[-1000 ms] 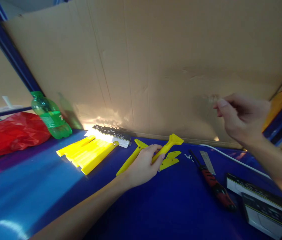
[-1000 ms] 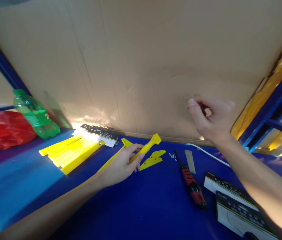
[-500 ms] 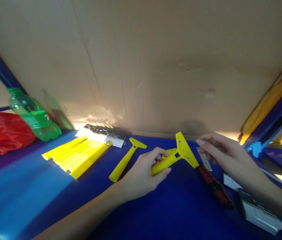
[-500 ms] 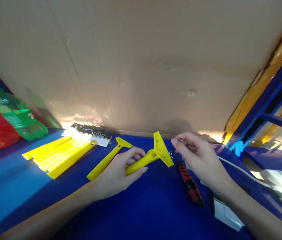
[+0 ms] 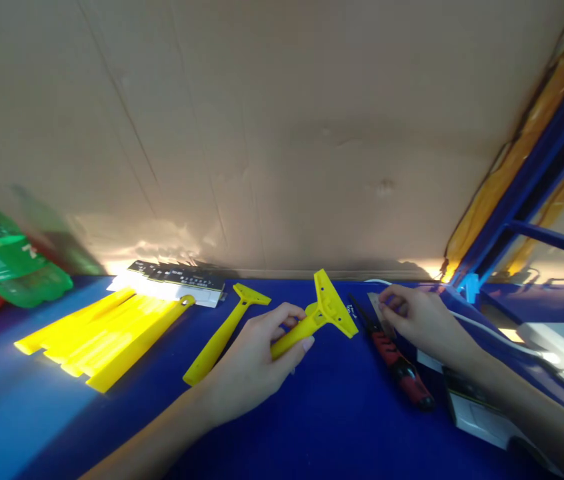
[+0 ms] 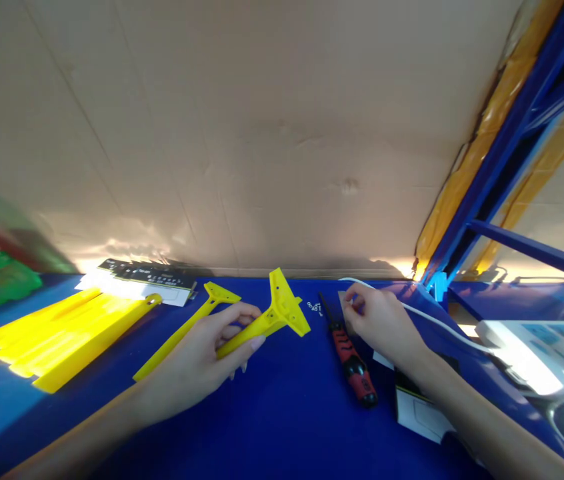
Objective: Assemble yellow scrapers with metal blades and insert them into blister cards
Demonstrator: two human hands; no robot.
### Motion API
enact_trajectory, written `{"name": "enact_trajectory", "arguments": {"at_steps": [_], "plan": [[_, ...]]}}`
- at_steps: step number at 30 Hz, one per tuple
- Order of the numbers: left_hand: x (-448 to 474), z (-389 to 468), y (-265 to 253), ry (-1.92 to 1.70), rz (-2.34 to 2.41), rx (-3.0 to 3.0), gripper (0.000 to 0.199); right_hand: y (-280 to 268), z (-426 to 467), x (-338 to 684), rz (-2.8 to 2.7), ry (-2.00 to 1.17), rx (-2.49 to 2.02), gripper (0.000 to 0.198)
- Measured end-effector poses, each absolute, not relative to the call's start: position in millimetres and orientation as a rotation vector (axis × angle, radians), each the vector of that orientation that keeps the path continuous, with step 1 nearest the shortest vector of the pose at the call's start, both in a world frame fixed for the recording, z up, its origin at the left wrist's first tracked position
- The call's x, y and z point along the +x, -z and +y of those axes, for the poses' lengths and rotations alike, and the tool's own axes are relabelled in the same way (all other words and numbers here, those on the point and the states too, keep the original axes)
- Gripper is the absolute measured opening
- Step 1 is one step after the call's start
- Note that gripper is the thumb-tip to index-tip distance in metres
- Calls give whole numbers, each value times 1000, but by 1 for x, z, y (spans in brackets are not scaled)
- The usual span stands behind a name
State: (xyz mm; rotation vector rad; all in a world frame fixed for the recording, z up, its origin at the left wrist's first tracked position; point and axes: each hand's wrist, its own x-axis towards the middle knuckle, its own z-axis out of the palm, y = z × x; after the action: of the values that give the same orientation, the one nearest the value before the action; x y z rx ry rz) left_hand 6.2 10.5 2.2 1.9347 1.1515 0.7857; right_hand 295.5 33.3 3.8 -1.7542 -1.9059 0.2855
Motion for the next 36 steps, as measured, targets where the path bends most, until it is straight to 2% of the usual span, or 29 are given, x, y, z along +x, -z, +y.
{"name": "enact_trajectory", "arguments": {"at_steps": [5, 9, 21, 28, 36], "plan": [[15, 10, -1, -742, 1131, 1776, 37, -2, 40, 304, -1918, -282, -1860, 4], [20, 11, -3, -726, 1121, 1782, 36, -6, 41, 302, -1924, -278, -1930, 11], [26, 14, 0, -677, 1094, 1748, 38, -10, 42, 302, -1911, -234, -2025, 16], [27, 14, 1, -683, 1089, 1734, 39, -19, 42, 301, -1906, -240, -2042, 12], [25, 11, 1, -687, 1071, 1723, 36, -19, 39, 307, -1839, -442, -2011, 26]]}}
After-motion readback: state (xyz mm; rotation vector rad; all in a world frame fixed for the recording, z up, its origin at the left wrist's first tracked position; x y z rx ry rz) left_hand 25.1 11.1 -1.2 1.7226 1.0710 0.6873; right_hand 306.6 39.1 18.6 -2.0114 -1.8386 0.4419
